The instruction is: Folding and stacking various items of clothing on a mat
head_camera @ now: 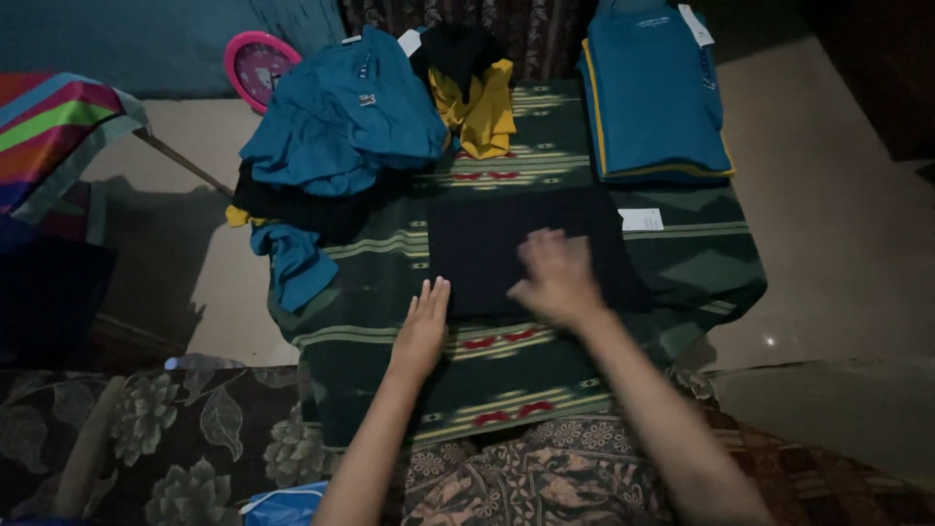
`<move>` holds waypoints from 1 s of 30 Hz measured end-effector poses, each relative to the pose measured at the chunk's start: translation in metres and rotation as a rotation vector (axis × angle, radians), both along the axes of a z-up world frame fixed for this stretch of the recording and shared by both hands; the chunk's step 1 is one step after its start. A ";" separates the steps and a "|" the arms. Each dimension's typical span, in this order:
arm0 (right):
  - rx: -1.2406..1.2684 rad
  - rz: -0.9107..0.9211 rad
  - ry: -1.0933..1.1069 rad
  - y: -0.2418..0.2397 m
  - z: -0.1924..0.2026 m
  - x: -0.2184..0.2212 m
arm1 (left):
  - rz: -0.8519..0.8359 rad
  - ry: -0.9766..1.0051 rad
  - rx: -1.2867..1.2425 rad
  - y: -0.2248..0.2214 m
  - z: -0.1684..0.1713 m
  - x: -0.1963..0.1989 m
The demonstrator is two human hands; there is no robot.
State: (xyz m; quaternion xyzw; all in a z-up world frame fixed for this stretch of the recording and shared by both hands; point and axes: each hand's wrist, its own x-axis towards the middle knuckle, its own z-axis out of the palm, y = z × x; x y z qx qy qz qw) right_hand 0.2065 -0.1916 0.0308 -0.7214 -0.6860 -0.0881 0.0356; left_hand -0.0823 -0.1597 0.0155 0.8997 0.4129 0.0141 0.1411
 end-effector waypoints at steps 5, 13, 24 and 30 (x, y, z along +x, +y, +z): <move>-0.109 0.474 -0.014 0.008 -0.013 -0.103 | 0.076 -0.099 -0.032 0.003 -0.015 -0.004; -0.142 0.384 0.104 0.012 -0.035 -0.119 | 0.019 0.022 0.164 -0.007 -0.009 -0.002; -0.036 0.395 0.003 -0.010 -0.053 -0.053 | 0.045 0.155 0.319 0.000 -0.051 0.005; -0.149 0.237 -0.090 -0.055 -0.026 0.051 | 0.067 0.173 0.369 0.001 -0.051 0.007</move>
